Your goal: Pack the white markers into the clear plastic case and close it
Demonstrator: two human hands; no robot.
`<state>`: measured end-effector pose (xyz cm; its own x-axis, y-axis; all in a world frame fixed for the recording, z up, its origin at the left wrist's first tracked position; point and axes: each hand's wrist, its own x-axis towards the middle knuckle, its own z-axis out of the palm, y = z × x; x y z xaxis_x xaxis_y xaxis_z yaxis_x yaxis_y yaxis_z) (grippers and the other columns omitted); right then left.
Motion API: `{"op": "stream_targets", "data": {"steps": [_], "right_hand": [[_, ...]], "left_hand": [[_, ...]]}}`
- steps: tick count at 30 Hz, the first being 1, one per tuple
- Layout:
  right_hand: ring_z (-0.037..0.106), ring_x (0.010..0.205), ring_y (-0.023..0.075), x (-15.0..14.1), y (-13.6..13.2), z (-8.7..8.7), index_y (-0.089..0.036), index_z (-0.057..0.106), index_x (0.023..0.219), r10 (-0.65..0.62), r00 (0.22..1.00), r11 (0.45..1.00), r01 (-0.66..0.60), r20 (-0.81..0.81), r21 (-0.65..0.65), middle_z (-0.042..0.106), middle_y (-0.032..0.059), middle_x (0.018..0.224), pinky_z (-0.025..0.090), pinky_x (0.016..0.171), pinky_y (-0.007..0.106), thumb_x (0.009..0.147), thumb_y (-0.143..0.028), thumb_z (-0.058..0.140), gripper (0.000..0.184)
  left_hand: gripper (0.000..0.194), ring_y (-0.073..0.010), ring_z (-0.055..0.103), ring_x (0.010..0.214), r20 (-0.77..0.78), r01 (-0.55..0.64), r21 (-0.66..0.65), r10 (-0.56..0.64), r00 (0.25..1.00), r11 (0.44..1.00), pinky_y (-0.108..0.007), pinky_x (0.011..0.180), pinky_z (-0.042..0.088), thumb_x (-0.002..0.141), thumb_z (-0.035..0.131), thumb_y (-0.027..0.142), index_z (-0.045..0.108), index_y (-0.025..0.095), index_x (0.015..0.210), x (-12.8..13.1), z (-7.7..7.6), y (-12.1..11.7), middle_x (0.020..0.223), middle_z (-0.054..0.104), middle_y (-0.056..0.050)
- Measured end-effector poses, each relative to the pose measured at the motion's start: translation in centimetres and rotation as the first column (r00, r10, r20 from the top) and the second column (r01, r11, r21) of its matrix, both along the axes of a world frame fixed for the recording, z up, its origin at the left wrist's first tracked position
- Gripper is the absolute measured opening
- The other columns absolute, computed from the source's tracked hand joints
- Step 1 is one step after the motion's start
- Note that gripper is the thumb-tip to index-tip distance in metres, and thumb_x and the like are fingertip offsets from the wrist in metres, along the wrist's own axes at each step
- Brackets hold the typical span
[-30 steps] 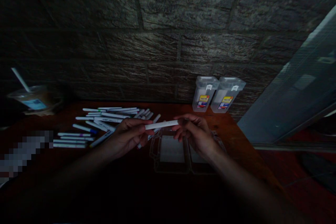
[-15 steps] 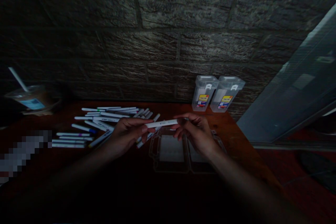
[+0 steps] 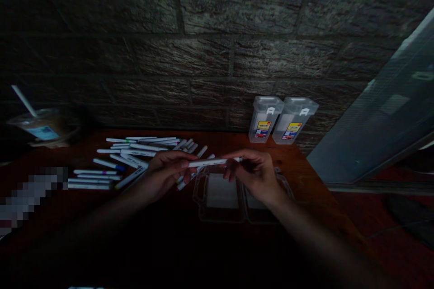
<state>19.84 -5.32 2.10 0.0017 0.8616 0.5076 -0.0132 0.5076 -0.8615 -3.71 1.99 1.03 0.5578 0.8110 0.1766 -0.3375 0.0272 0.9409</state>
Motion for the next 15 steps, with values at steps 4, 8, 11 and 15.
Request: {"op": "stream_targets", "data": {"steps": [4, 8, 11, 15], "right_hand": [[0.07, 0.054, 0.012, -0.1, -0.5, 0.2, -0.029, 0.085, 0.101, -0.01, 0.997, 1.0, 0.008, 0.073, 0.031, 0.078, -0.0002, 0.067, 0.056, 0.049, 0.02, 0.087, -0.009, 0.073, 0.027], [0.07, 0.053, 0.0118, -0.2, -0.3, 0.2, -0.027, 0.084, 0.1, -0.006, 0.998, 1.0, 0.006, 0.056, -0.01, 0.078, 0.0002, 0.066, 0.056, 0.049, 0.019, 0.087, -0.013, 0.075, 0.021], [0.071, 0.05, 0.013, -0.3, 0.2, 0.2, -0.023, 0.084, 0.096, 0.014, 0.998, 0.992, -0.021, -0.058, -0.12, 0.078, 0.0019, 0.066, 0.056, 0.046, 0.02, 0.087, -0.024, 0.078, 0.01], [0.074, 0.051, 0.0158, -0.3, 0.8, 0.2, -0.018, 0.08, 0.086, -0.001, 0.969, 0.952, -0.075, -0.249, -0.296, 0.082, 0.0067, 0.075, 0.057, 0.043, 0.021, 0.084, -0.032, 0.082, 0.015]], "left_hand": [[0.011, -0.0093, 0.064, 0.054, -0.058, -0.013, 0.043, 0.016, 0.998, 0.999, -0.019, 0.051, 0.048, 0.082, 0.081, 0.025, 0.083, 0.019, 0.091, 0.0, -0.4, 0.1, 0.07, 0.076, -0.002], [0.011, -0.0089, 0.061, 0.052, -0.102, -0.028, 0.093, 0.038, 0.994, 0.995, -0.019, 0.049, 0.046, 0.082, 0.082, 0.025, 0.081, 0.016, 0.088, 0.0, -0.7, 0.3, 0.068, 0.074, -0.002], [0.017, -0.0096, 0.062, 0.054, -0.114, -0.048, 0.114, 0.061, 0.992, 0.992, -0.021, 0.051, 0.048, 0.085, 0.08, 0.026, 0.082, 0.017, 0.099, 0.0, -0.9, 0.4, 0.077, 0.079, -0.005], [0.027, -0.012, 0.066, 0.059, -0.078, -0.024, 0.085, 0.03, 0.996, 0.996, -0.025, 0.056, 0.053, 0.09, 0.075, 0.029, 0.079, 0.021, 0.116, -0.1, -0.8, 0.3, 0.092, 0.083, -0.008]]}}
